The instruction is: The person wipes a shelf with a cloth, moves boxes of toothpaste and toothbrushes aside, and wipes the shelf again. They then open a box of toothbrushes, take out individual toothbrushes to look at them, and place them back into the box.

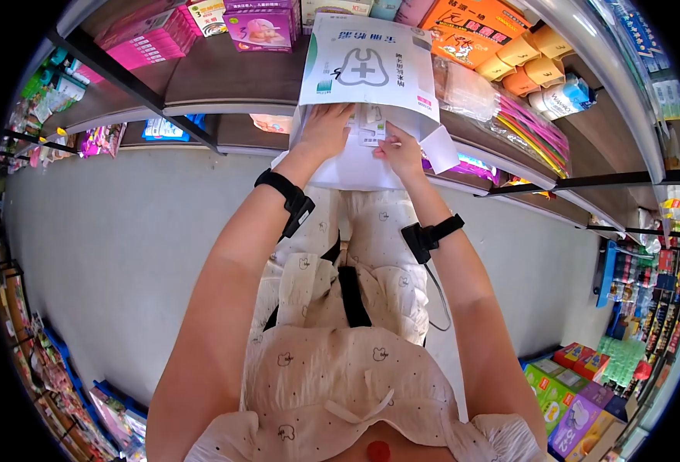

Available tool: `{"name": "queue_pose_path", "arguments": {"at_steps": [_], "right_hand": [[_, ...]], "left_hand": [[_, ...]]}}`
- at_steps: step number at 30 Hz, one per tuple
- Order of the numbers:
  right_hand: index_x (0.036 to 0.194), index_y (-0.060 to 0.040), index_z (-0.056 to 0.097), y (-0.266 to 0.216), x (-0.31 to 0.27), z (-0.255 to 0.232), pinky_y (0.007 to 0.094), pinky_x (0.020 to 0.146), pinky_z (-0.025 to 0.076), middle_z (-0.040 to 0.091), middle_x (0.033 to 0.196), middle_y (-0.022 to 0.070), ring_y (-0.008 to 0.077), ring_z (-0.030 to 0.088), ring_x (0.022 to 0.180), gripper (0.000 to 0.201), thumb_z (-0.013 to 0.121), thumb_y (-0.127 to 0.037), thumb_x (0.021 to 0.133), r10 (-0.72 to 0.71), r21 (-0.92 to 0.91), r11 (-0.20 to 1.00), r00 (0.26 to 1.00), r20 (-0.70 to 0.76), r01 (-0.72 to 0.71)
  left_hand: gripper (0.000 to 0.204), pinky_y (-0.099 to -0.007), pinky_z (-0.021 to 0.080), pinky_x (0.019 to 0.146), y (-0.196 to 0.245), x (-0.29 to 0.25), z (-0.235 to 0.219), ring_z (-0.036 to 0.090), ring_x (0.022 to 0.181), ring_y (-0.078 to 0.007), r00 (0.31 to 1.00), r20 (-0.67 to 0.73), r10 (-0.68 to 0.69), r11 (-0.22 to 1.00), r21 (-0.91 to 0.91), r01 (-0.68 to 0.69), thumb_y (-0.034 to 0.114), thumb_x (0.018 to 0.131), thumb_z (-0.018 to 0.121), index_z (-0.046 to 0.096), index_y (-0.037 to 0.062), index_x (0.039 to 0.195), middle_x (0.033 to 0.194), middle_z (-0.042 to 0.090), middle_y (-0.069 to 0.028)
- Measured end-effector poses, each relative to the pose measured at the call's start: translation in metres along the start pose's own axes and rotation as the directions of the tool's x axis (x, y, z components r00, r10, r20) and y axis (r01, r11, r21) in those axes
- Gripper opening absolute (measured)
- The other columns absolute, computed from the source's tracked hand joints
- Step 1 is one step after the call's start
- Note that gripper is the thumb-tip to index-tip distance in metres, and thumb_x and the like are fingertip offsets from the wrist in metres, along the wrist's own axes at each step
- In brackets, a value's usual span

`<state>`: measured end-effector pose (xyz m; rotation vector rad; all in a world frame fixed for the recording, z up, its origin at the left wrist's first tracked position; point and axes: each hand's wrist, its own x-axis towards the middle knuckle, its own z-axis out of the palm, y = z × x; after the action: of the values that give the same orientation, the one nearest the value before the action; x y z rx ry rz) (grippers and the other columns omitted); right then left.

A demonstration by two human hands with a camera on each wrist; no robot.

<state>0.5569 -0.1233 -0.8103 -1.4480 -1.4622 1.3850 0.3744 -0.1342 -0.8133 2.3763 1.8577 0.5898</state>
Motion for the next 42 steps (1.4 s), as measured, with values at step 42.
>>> {"name": "queue_pose_path", "arguments": {"at_steps": [42], "right_hand": [[0.093,0.0006,0.063,-0.314,-0.084,-0.351,0.0347,0.076,0.047,0.063,0.092,0.0164,0.0298,0.06,0.083,0.019,0.059,-0.009,0.077,-0.915,-0.987,0.126,0.397,-0.077,0.098]], "left_hand": [[0.056,-0.0541,0.01,0.105,0.016,0.002,-0.002,0.02,0.129,-0.0399,0.953,0.266,-0.148,0.987,-0.029,0.161,0.033,0.08,0.058,0.041,0.0232,0.132,0.137,0.028,-0.0204]]}}
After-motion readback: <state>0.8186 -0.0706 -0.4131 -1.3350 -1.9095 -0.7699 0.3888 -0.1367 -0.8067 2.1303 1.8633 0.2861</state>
